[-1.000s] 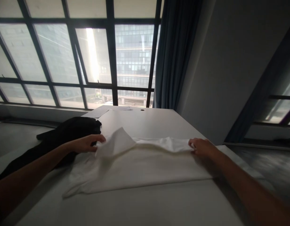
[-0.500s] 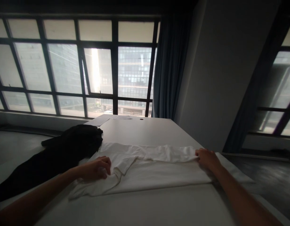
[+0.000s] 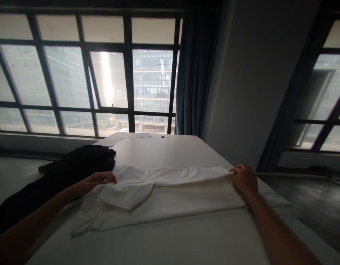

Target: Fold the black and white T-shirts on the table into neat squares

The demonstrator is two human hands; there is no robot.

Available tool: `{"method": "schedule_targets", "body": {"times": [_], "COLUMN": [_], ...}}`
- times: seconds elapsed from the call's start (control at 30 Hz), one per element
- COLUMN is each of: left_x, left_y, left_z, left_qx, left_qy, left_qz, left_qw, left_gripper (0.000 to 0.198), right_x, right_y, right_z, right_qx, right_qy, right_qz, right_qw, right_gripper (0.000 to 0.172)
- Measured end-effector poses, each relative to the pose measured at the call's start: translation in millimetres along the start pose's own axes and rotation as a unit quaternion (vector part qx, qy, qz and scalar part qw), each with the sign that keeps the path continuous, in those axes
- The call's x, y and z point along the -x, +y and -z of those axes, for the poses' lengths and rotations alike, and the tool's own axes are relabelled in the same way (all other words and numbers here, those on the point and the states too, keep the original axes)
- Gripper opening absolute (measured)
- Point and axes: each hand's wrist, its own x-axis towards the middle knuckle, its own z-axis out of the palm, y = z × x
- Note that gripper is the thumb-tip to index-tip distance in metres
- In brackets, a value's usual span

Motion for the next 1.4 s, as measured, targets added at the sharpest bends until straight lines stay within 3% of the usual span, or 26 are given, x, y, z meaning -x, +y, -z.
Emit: {"method": "schedule_targets", "body": {"times": [0.13,0.27,0.33,0.43,0.5,0.63,0.77,0.9,1.0,1.2,1.3,1.4], "left_x": [-3.7,-1.7,2.3,6.6,3.5,-22.2,-53.2,-73.2,-90.4,-138.3,-153.3,-150.8], "left_y": [-0.7,-3.2,-7.2,-14.5,-17.4,-14.8,-12.3,-22.0,-38.7,-75.3,-68.4,-40.0], "left_z": [-17.0,-33.2,-36.3,-33.5,-28.9,-29.1,-59.4,-93.9,-95.5,-56.8,-47.6,-61.3], "left_qx": [-0.059,-0.228,-0.288,-0.316,-0.326,-0.355,-0.392,-0.397,-0.398,-0.402,-0.461,-0.525], "left_qy": [-0.032,-0.052,-0.095,-0.149,-0.152,-0.091,-0.031,0.005,-0.005,-0.067,-0.059,0.005], "left_qz": [0.021,0.024,0.045,0.075,0.083,0.128,0.222,0.294,0.262,0.169,0.147,0.144], "left_qw": [0.997,0.972,0.952,0.934,0.929,0.922,0.892,0.869,0.879,0.898,0.873,0.839], "left_gripper": [0.053,0.051,0.066,0.089,0.095,0.070,0.071,0.083,0.084,0.076,0.067,0.055], "right_x": [-0.9,-1.3,-0.6,2.0,4.0,5.7,2.0,-4.0,-5.2,0.3,2.3,4.7], "right_y": [10.6,11.0,7.2,1.4,0.0,0.8,-1.8,-0.7,6.0,4.3,-5.0,-11.8], "right_z": [-10.6,-12.2,-10.3,-8.7,-10.2,-16.8,-13.8,3.6,14.8,25.2,33.2,40.4], "right_qx": [0.007,0.012,0.006,-0.004,-0.002,0.014,-0.023,-0.045,-0.046,-0.063,-0.082,-0.044], "right_qy": [-0.119,-0.155,-0.173,-0.190,-0.174,-0.117,-0.062,0.040,0.085,0.062,0.008,-0.060], "right_qz": [0.015,0.006,-0.010,-0.022,-0.027,-0.041,-0.026,0.011,-0.002,-0.053,-0.090,-0.110], "right_qw": [0.993,0.988,0.985,0.982,0.984,0.992,0.997,0.998,0.995,0.995,0.992,0.991], "right_gripper": [0.033,0.031,0.031,0.050,0.052,0.046,0.034,0.031,0.031,0.029,0.030,0.040]}}
